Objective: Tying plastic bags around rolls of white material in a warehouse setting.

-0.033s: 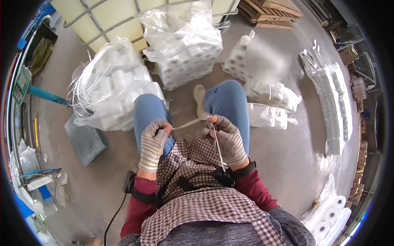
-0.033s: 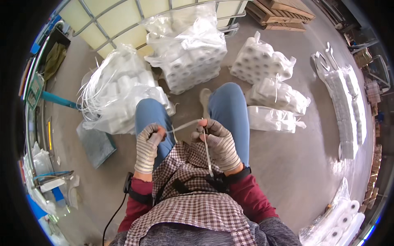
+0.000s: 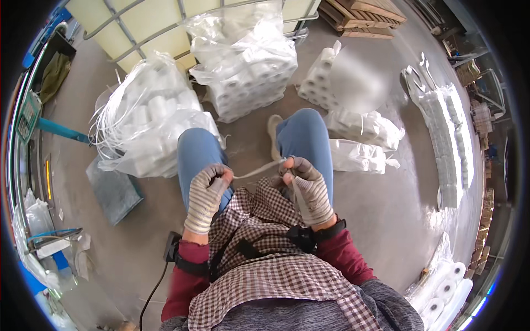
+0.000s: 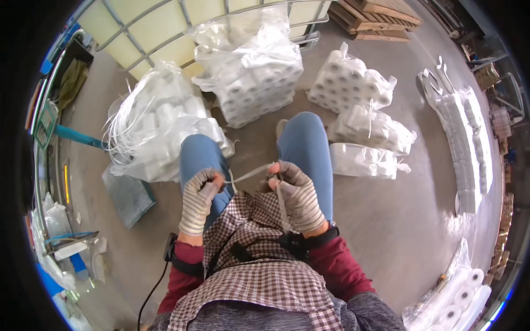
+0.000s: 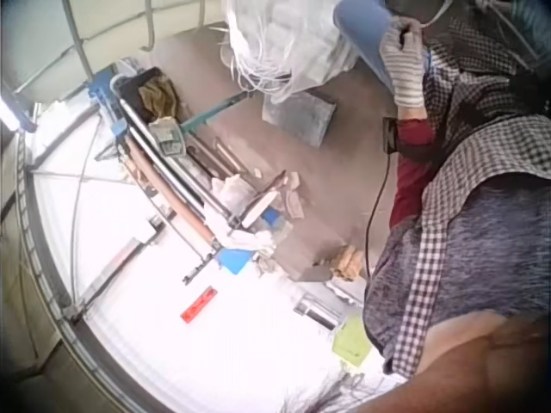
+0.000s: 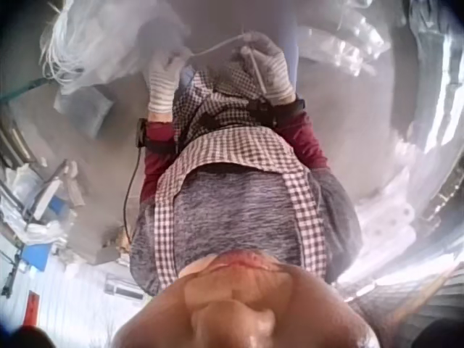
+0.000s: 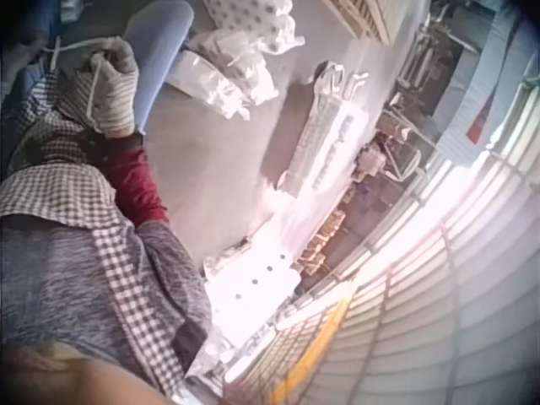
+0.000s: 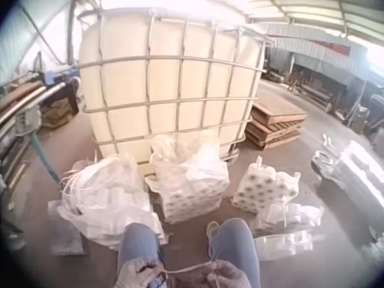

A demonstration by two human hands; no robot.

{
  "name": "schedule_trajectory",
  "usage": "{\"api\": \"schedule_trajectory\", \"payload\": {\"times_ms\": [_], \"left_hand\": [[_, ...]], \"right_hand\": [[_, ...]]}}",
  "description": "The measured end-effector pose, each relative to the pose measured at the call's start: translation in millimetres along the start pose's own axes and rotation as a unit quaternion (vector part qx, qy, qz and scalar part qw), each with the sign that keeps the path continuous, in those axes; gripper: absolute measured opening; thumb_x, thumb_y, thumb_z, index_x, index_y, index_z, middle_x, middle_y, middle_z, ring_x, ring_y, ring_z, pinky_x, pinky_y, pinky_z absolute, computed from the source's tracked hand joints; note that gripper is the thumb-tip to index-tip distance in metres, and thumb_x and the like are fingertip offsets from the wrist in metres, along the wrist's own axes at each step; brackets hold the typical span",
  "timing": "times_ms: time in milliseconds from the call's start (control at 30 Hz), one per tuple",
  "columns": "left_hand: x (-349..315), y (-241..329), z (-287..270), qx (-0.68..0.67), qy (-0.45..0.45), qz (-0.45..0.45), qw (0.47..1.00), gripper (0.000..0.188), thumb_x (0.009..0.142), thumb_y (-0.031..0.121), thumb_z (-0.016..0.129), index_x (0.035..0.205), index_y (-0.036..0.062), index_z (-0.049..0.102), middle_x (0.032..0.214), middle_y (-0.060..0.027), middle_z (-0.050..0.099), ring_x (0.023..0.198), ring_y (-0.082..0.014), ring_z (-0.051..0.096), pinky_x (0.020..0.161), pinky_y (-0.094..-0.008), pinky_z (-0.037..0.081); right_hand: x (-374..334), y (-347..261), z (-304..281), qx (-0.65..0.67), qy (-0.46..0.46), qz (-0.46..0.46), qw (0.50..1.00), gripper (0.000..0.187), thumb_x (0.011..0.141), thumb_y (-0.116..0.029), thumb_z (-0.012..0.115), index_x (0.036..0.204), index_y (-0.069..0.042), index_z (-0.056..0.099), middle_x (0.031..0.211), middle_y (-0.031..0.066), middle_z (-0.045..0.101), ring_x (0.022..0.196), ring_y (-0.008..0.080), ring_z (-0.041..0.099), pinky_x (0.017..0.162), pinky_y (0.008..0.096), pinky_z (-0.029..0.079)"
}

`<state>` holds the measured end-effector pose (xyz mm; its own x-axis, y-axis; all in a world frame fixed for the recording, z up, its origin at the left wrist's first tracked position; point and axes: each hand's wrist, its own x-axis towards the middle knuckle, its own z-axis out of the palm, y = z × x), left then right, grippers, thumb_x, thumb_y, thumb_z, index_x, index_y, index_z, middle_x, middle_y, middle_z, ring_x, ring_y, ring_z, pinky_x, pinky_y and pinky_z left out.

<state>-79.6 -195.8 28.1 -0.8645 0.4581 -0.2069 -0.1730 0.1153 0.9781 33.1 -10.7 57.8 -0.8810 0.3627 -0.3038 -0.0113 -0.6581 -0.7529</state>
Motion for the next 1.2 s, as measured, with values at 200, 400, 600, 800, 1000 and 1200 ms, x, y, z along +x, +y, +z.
{"api": "schedule_trajectory", "payload": {"times_ms": [200,400,600,800,1000,1200], "left_hand": [[15,-37,-59,0.013,0.165,-0.016,0.986,0.026,0.085,0.018,0.055,0.103,-0.0007,0.056,0.097,-0.0065,0.058,0.090,-0.0148,0.053,0.078,-0.0271,0.043],[-77,-206,-89,-0.192,0.011,-0.533,0.824,0.042,0.094,0.032,0.036,0.121,0.0028,0.048,0.115,-0.0073,0.056,0.104,-0.0225,0.050,0.093,-0.0331,0.037],[-123,-210,-52,-0.007,0.061,-0.583,0.810,0.041,0.092,0.032,0.040,0.119,0.0027,0.050,0.113,-0.0071,0.057,0.102,-0.0224,0.052,0.092,-0.0330,0.038],[-102,-199,-13,-0.001,0.113,-0.614,0.781,0.039,0.091,0.031,0.044,0.117,0.0025,0.051,0.111,-0.0068,0.058,0.101,-0.0222,0.053,0.090,-0.0328,0.040],[-95,-205,13,-0.009,0.121,-0.590,0.798,0.039,0.089,0.031,0.049,0.115,0.0023,0.053,0.109,-0.0066,0.059,0.100,-0.0220,0.054,0.088,-0.0327,0.042],[-94,-225,34,0.016,0.122,-0.499,0.858,0.038,0.088,0.030,0.053,0.113,0.0022,0.054,0.107,-0.0064,0.060,0.099,-0.0218,0.056,0.086,-0.0326,0.043]], "right_hand": [[-27,-79,-142,-0.236,0.272,-0.181,0.915,0.020,0.086,-0.021,0.058,0.090,-0.001,0.060,0.080,0.0033,0.059,0.073,0.0156,0.057,0.071,0.0285,0.047],[-187,121,-515,-0.811,0.145,0.219,0.523,0.020,0.080,-0.028,0.057,0.084,-0.009,0.062,0.076,0.0075,0.064,0.070,0.0227,0.061,0.059,0.0340,0.047],[-111,168,-356,-0.577,-0.125,0.450,0.670,0.027,0.080,-0.033,0.056,0.088,-0.008,0.062,0.085,0.0097,0.066,0.071,0.0234,0.064,0.057,0.0361,0.051],[-51,121,-314,-0.501,-0.003,0.567,0.654,0.024,0.081,-0.030,0.056,0.087,-0.007,0.062,0.084,0.0097,0.066,0.069,0.0226,0.064,0.054,0.0359,0.050],[-4,51,-319,-0.518,0.026,0.570,0.637,0.022,0.082,-0.027,0.056,0.086,-0.006,0.061,0.083,0.0096,0.065,0.067,0.0219,0.064,0.052,0.0356,0.050],[1,-21,-351,-0.538,0.088,0.526,0.653,0.020,0.084,-0.024,0.055,0.085,-0.005,0.061,0.081,0.0096,0.065,0.064,0.0212,0.063,0.049,0.0354,0.049]]}}
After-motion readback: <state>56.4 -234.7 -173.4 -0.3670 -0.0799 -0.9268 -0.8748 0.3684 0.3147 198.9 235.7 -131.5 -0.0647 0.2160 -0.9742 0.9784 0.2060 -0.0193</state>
